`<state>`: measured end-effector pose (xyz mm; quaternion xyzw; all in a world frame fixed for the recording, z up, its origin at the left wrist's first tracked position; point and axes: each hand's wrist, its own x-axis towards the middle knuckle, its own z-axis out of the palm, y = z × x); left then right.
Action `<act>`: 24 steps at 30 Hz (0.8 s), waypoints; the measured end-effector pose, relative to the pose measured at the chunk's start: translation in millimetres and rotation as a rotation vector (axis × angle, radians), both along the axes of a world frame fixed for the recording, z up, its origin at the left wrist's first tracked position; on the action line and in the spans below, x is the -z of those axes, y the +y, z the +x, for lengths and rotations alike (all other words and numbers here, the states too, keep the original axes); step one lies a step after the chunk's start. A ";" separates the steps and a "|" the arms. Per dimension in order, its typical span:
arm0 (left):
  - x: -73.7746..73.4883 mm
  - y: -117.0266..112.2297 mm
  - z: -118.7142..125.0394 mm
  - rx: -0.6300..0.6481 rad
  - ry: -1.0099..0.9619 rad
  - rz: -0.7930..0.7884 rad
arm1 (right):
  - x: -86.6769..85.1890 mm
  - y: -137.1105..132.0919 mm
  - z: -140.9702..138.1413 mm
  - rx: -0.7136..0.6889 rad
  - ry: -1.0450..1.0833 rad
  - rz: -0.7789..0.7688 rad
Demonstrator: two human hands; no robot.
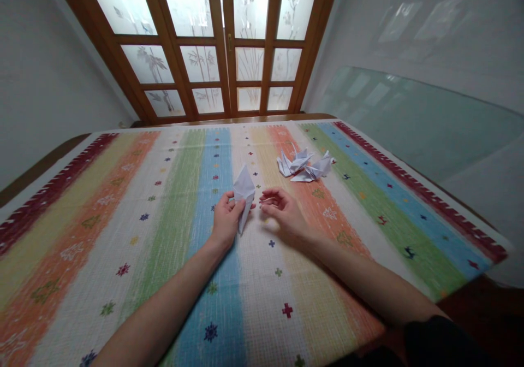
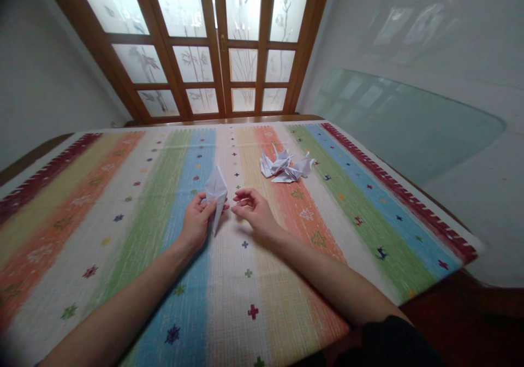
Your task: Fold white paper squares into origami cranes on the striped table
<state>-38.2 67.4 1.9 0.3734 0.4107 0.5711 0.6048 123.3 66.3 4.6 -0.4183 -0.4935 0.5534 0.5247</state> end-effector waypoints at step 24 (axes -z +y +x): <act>2.8 -3.5 3.4 -0.155 0.167 0.096 | 3.0 -4.0 -39.4 0.240 -0.147 0.160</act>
